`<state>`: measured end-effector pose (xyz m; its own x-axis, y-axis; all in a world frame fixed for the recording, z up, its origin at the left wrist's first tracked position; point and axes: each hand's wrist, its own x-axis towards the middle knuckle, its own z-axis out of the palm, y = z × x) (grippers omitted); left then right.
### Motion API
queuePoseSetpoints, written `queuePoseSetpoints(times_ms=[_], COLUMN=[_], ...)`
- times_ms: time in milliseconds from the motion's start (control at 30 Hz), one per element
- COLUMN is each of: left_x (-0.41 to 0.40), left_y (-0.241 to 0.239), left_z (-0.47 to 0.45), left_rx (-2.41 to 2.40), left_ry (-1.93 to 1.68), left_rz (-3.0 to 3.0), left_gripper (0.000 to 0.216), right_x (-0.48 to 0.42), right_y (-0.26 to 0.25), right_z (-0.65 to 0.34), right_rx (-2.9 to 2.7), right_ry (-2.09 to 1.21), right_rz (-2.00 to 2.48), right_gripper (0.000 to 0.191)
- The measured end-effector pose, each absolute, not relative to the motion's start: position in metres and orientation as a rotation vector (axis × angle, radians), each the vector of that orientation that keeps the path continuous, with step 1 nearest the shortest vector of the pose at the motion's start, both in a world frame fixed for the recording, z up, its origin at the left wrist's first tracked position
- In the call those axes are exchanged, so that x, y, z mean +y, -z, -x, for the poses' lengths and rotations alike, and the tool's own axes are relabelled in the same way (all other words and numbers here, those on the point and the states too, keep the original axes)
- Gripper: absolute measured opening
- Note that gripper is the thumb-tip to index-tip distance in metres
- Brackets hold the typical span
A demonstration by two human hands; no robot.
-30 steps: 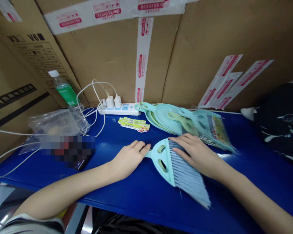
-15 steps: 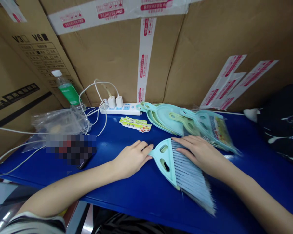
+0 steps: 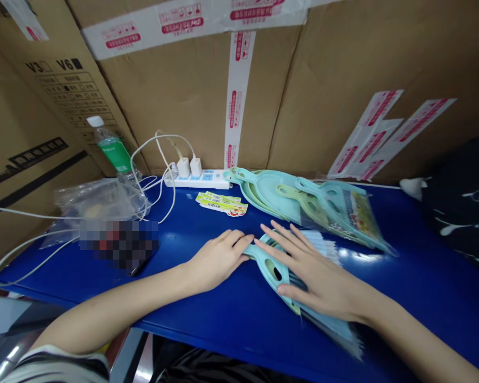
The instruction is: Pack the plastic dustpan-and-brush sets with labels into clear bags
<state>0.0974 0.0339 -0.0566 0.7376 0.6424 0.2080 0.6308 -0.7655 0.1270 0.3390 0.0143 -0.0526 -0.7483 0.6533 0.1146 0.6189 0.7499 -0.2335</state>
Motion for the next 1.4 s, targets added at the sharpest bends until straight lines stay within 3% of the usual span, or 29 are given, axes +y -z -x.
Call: queuePoseSetpoints(times_ms=[400, 767, 1033, 1400], left_x=[0.036, 0.035, 0.033, 0.038], left_y=[0.06, 0.055, 0.051, 0.061], left_z=[-0.099, -0.099, -0.099, -0.097], left_rx=[1.065, 1.124, 1.089, 1.085], left_ry=[-0.345, -0.248, -0.203, -0.199], left_rz=[-2.871, -2.807, -2.834, -2.93], left_gripper=[0.029, 0.031, 0.02, 0.03], right_x=[0.013, 0.014, 0.014, 0.015], right_y=[0.053, 0.05, 0.05, 0.049], right_z=[-0.346, -0.353, -0.349, -0.356], right_rx=[-2.798, -2.817, -2.82, -2.806], right_ry=[-0.29, -0.4, -0.448, -0.47], right_rz=[1.014, 1.104, 1.089, 1.155], right_gripper=[0.093, 0.093, 0.09, 0.098])
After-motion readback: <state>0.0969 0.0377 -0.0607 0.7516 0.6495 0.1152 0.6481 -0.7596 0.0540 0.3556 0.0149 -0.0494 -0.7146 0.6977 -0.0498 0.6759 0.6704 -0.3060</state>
